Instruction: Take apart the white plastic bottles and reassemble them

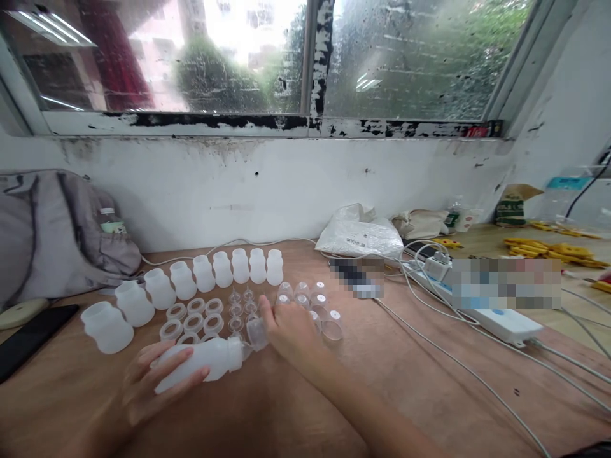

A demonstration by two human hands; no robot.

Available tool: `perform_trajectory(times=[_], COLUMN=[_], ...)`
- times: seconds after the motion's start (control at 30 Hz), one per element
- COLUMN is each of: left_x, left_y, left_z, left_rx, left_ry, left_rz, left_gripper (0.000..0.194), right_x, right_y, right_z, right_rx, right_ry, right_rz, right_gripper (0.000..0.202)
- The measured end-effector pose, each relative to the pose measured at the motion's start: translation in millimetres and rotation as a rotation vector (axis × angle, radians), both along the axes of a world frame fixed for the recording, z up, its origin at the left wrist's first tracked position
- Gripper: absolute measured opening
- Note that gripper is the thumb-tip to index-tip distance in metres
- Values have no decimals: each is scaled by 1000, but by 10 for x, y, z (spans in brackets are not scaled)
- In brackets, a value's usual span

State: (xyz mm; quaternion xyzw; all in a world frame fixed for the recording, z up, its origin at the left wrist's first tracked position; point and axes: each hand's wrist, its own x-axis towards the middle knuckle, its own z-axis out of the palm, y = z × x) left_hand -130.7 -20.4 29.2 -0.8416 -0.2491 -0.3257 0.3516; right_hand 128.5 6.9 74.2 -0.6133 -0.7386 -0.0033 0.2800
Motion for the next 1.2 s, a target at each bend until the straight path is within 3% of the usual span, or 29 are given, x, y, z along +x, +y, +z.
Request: perform_trajectory(times=[0.17,0.37,0.47,0.6,0.7,0.8,0.87,0.97,1.07,1.13,1.2], left_x=[-73,0,40,54,54,60,68,82,92,92,88], left_y=[91,110,97,86,86,90,89,83,74,69,65], left_z=[-29,-61,-64,-61,-65,-73,-77,-79,-83,-89,-95], left_rx=[-19,-117,-99,-127,-161,-182,-190,-204,-223,-238,-244], left_ry=[-163,-141,-138,-110,-101,-103,-114,-126,-121,-114,-118], left_rz=[-17,-74,-96,-96,-77,-79,-83,-92,-81,-73,-71], left_gripper=[36,30,29,31,32,36,38,39,42,43,44], right_x=[330,757,995,1207,1254,1256,1243,1143,881,642,417], right_y=[168,386,484,569,615,653,668,650,551,446,337], right_z=[90,104,66,-7,-88,-155,-161,-113,-76,-106,-178], right_rx=[85,201,93,-146,-308,-354,-299,-62,164,171,139], right_ry=[112,102,-24,-81,-98,-100,-88,-6,82,26,-116], right_rz=[-140,-343,-453,-521,-471,-439,-437,-418,-196,42,136], right_gripper=[50,30,26,39,46,48,47,36,25,25,25])
